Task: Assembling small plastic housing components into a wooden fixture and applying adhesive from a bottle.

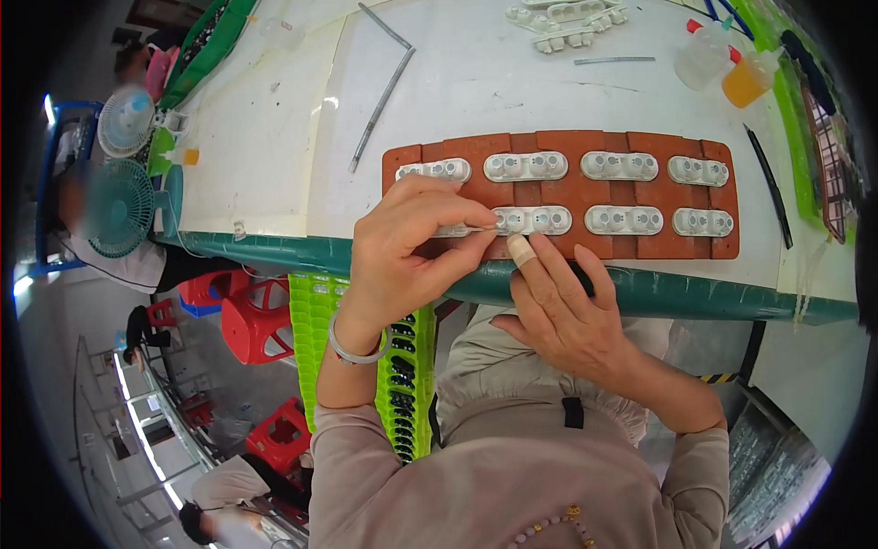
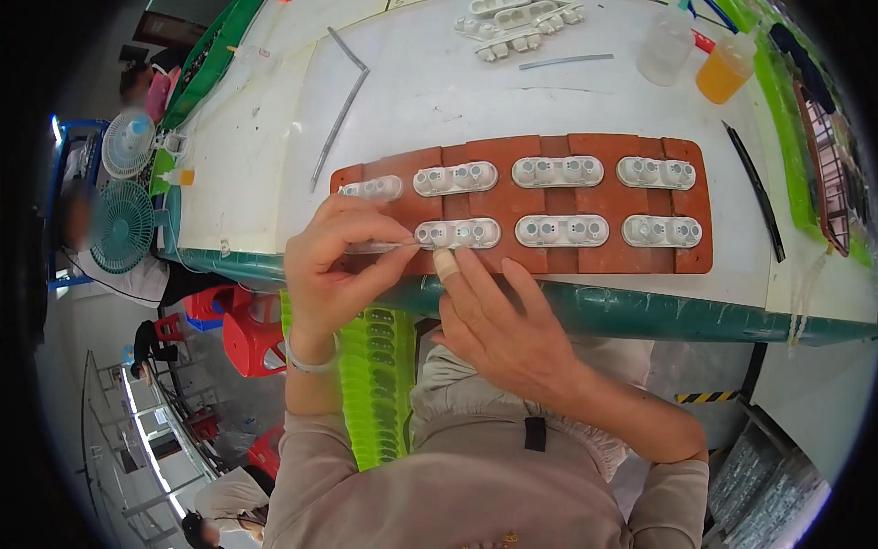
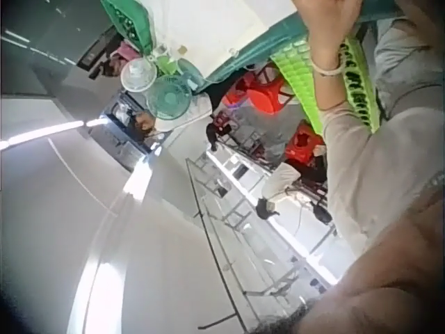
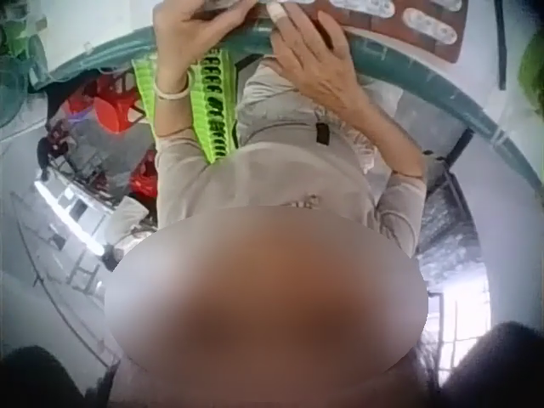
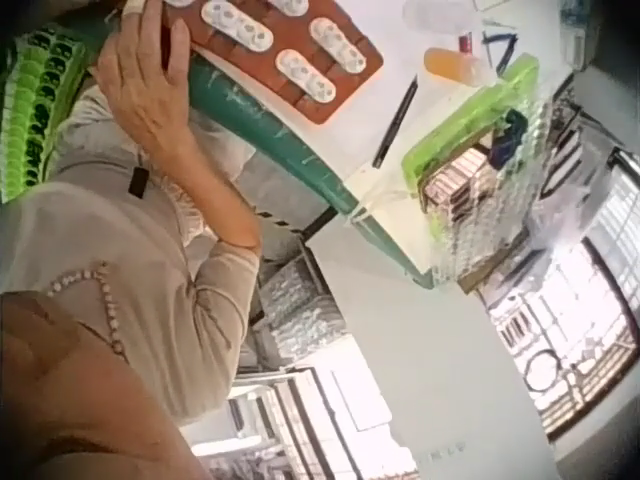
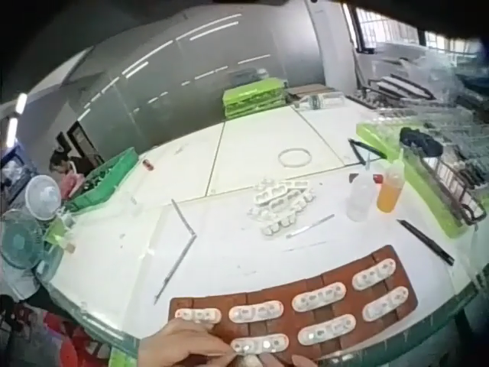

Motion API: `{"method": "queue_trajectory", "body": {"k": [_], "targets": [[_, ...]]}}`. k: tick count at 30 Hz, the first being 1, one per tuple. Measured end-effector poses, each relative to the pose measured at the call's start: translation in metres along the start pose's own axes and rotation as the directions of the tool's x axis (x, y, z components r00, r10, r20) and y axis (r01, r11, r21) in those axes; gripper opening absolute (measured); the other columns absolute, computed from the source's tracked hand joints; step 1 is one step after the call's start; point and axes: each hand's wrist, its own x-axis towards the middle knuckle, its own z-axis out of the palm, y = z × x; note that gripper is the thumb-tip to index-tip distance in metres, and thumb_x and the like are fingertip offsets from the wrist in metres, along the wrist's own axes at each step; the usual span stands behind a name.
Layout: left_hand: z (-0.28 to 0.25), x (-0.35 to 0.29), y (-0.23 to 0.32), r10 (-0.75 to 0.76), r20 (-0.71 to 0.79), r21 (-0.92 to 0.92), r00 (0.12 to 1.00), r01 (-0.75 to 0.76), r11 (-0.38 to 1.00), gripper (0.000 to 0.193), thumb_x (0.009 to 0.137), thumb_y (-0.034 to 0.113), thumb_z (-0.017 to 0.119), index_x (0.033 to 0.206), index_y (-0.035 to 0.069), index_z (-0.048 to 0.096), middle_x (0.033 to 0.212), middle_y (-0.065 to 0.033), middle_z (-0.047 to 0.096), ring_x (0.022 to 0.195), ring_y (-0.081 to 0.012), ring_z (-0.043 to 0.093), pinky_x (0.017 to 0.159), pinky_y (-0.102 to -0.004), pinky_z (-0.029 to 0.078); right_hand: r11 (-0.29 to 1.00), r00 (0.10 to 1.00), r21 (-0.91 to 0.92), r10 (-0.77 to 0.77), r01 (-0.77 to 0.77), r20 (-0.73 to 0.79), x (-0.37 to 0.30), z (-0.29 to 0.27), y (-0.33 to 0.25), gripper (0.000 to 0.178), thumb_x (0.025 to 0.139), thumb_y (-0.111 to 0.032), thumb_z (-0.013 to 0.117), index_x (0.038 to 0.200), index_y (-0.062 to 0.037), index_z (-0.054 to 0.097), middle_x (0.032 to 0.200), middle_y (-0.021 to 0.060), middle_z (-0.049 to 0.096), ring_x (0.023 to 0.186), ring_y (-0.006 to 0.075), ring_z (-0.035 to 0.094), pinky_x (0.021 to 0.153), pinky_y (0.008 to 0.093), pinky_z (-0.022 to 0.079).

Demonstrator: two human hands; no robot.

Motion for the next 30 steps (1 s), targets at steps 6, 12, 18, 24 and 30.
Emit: {"method": "queue_trajectory", "body": {"k": [6,12,18,24,30], "targets": [[-0.002,0.001,0.0,-0.008,0.003,0.002,1.0,0.008,1.0,0.021,0.063,-0.002,0.071,0.081,0.006,0.067,0.078,-0.0029,0.065,0.082,-0.0225,0.06,0.07,-0.0299,0.05,0.999,1.0,-0.04,0.0,-0.001,-0.023,0.005,0.003,-0.003,0.028,0.08,-0.033,0.059,0.09,-0.0093,0.049,0.122,0.0139,0.053,0.117,0.0252,0.047,0.097,0.0471,0.032],[-0.035,-0.006,0.001,0.033,-0.138,-0.007,0.99,-0.035,0.999,0.021,0.061,-0.004,0.07,0.081,0.005,0.067,0.078,-0.0041,0.066,0.079,-0.0209,0.06,0.07,-0.0304,0.049,1.0,1.0,-0.023,0.007,-0.008,-0.024,0.008,0.005,-0.005,0.029,0.077,-0.035,0.062,0.087,-0.0103,0.049,0.12,0.0142,0.054,0.111,0.0236,0.05,0.096,0.0456,0.032],[-0.04,-0.01,0.004,-0.054,-0.012,0.088,0.998,0.055,0.995,0.027,0.062,-0.007,0.068,0.087,0.003,0.067,0.077,-0.0051,0.065,0.077,-0.0161,0.06,0.062,-0.0259,0.049,0.999,0.996,-0.034,0.012,-0.015,-0.086,0.003,0.009,-0.003,0.029,0.074,-0.035,0.064,0.085,-0.0103,0.052,0.119,0.0143,0.054,0.111,0.0247,0.05,0.096,0.0448,0.032],[-0.033,-0.007,0.004,-0.081,0.038,0.069,0.996,0.078,0.995,0.026,0.063,-0.007,0.07,0.087,0.002,0.065,0.082,-0.0077,0.063,0.072,-0.0161,0.062,0.063,-0.0242,0.048,1.0,0.997,-0.023,0.005,-0.007,-0.082,0.005,0.008,-0.004,0.027,0.076,-0.034,0.063,0.085,-0.0107,0.052,0.119,0.0142,0.054,0.11,0.0239,0.051,0.096,0.0445,0.033],[-0.033,-0.001,0.006,0.043,0.133,0.233,0.99,-0.073,0.97,0.029,0.063,-0.003,0.07,0.09,0.007,0.067,0.076,-0.0048,0.062,0.073,-0.0177,0.061,0.056,-0.026,0.051,1.0,0.997,-0.013,0.012,-0.013,-0.076,0.004,0.007,-0.004,0.025,0.078,-0.033,0.062,0.085,-0.0107,0.052,0.119,0.0141,0.055,0.111,0.0238,0.051,0.096,0.0439,0.033]]}}
